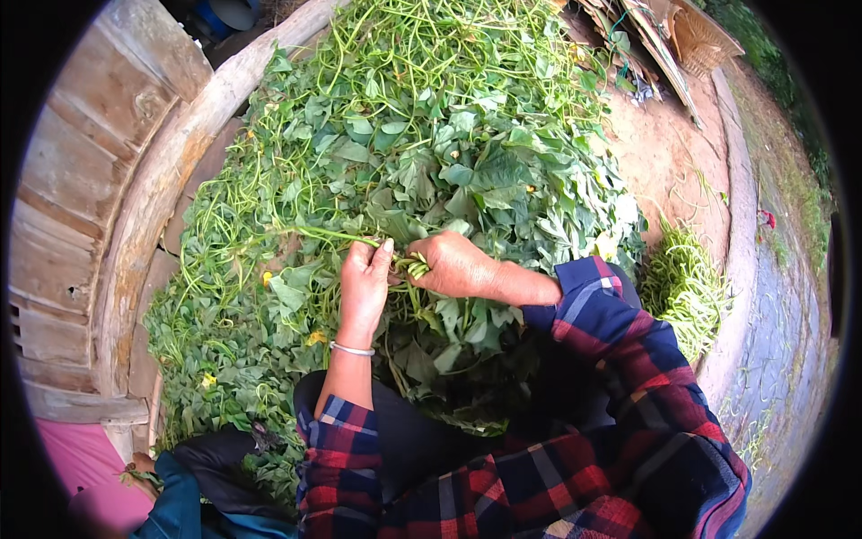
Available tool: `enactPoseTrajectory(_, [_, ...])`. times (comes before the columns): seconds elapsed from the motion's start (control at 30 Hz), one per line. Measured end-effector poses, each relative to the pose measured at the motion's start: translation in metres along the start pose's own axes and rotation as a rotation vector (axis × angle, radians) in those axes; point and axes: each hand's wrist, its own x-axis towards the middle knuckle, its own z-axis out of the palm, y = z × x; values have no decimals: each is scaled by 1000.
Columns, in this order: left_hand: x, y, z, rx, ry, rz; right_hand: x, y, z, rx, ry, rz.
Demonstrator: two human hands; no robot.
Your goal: The person sits on the ground and processes a large pile of leafy green vines by hand, separating stems and leaves. The person repeatedly picks up bunches, pulls off leaves, and places the separated parts into a growing pile beside them.
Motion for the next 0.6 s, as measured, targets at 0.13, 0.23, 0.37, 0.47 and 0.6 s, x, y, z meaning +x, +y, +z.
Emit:
enactPoseTrajectory(0.13, [4, 8, -13, 41, -199, -92, -5, -1, -17, -211, 17, -291])
enactPoseTrajectory(0.23, [0, 12, -9, 29, -395, -184, -5, 13, -19, -319, 143, -327])
enactPoseTrajectory(0.37, [-7, 14, -3, -69, -344, -163, 4, 46, -40, -4, 296, 118])
enactPoseTrajectory(0.47, [3, 14, -28, -338, -105, -80, 6, 41, -60, 382, 286, 348])
enactPoseTrajectory(0.6, [10, 17, -44, -626, 20, 19, -6, 35, -71, 444, 117, 372])
